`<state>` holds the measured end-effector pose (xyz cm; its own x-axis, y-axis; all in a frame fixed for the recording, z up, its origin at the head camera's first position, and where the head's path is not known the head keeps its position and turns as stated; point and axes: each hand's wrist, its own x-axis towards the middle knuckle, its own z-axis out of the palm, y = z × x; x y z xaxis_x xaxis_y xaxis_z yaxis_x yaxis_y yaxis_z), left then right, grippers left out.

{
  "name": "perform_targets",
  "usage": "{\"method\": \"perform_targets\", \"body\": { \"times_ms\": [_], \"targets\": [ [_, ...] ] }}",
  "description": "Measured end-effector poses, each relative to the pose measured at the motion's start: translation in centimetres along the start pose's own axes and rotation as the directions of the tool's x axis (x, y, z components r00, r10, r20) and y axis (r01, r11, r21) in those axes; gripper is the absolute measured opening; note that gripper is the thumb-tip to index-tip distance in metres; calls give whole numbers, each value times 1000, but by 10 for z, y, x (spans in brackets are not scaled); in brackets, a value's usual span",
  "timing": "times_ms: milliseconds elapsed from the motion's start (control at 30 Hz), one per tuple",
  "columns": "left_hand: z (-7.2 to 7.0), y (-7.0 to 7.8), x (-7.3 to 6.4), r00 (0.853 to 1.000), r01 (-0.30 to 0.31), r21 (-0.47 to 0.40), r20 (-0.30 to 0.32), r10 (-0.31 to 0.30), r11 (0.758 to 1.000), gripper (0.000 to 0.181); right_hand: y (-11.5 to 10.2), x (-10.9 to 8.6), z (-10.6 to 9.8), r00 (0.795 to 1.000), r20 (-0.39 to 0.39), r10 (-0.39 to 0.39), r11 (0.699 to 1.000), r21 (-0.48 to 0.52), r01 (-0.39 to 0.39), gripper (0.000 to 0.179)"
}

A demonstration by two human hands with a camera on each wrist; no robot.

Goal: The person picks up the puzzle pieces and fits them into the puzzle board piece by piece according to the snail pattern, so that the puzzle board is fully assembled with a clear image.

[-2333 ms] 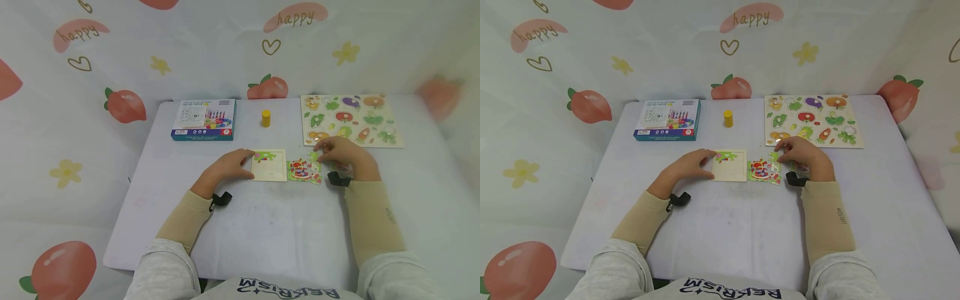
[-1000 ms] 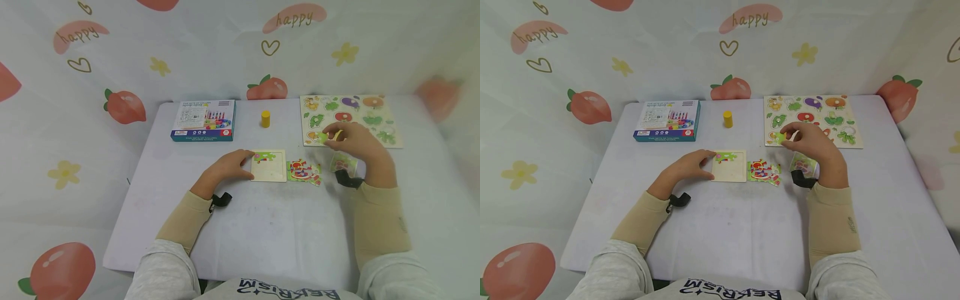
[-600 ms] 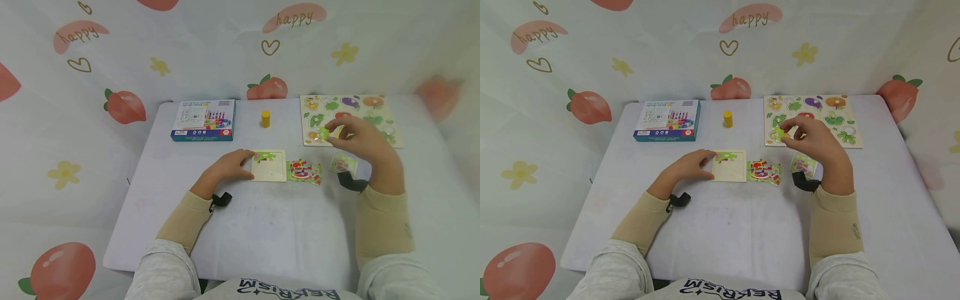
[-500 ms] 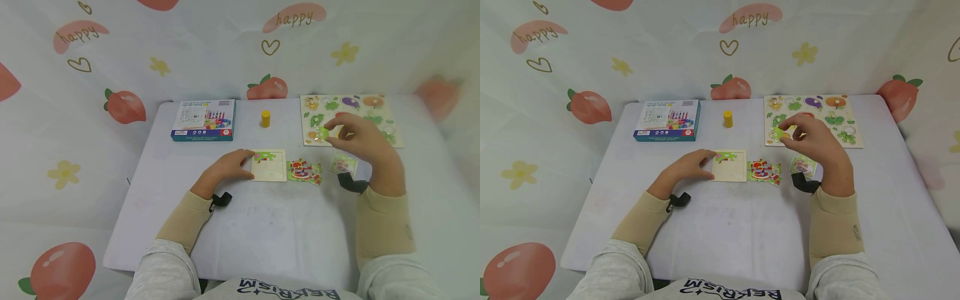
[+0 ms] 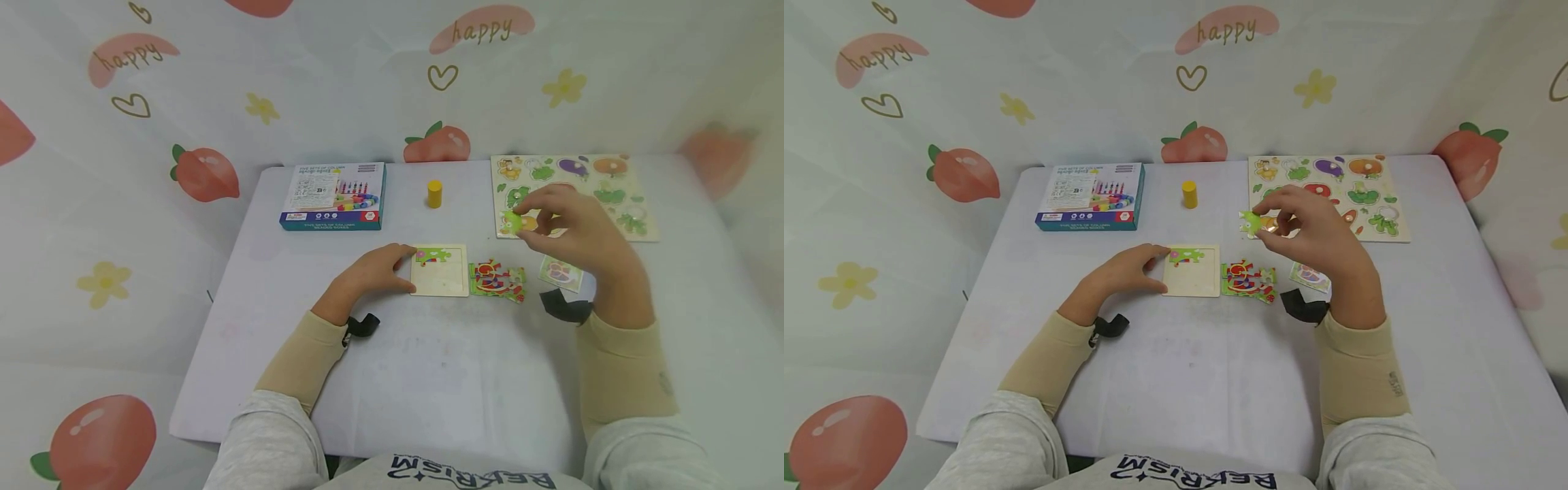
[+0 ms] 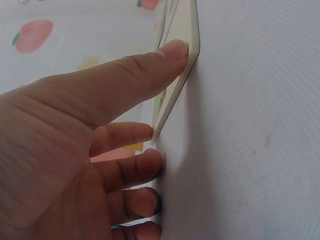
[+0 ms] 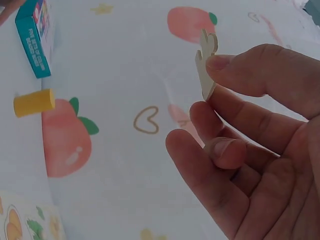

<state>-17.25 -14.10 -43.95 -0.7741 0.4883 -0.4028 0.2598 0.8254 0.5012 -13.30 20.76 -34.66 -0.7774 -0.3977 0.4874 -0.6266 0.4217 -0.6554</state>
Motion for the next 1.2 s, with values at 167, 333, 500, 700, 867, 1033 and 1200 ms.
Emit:
{"method": "perform_targets", "body": {
  "times_ms": [167, 333, 500, 700, 867, 1033, 1200],
  "targets": [
    [0, 0, 0, 1000, 5, -5, 1, -5, 1000, 84, -4, 3, 10, 999, 41, 7, 1000, 16, -8, 36],
    [1, -2, 1, 1000, -2, -5, -3, 2, 1000, 84, -5, 7, 23, 994, 106, 21, 999, 33, -25, 32],
    [1, -1, 2, 1000, 2, -8, 0, -2, 1000, 84, -3, 12, 35, 988, 149, 44, 999, -24, -41, 28],
    [1, -1, 2, 1000, 4, -7, 1, -4, 1000, 84, 0, 16, 48, 970, 202, 134, 990, -64, -123, 24],
    [0, -1, 2, 1000, 4, -5, 5, -4, 1000, 85, 6, 18, 56, 957, 237, 169, 985, -75, -156, 22],
    [0, -2, 1, 1000, -6, -7, 4, 6, 1000, 85, 15, 18, 66, 936, 270, 224, 974, -83, -209, 23],
    [2, -3, 2, 1000, -15, -3, -4, 15, 1000, 85, 29, 18, 78, 912, 302, 277, 961, -99, -260, 24]
  ]
}}
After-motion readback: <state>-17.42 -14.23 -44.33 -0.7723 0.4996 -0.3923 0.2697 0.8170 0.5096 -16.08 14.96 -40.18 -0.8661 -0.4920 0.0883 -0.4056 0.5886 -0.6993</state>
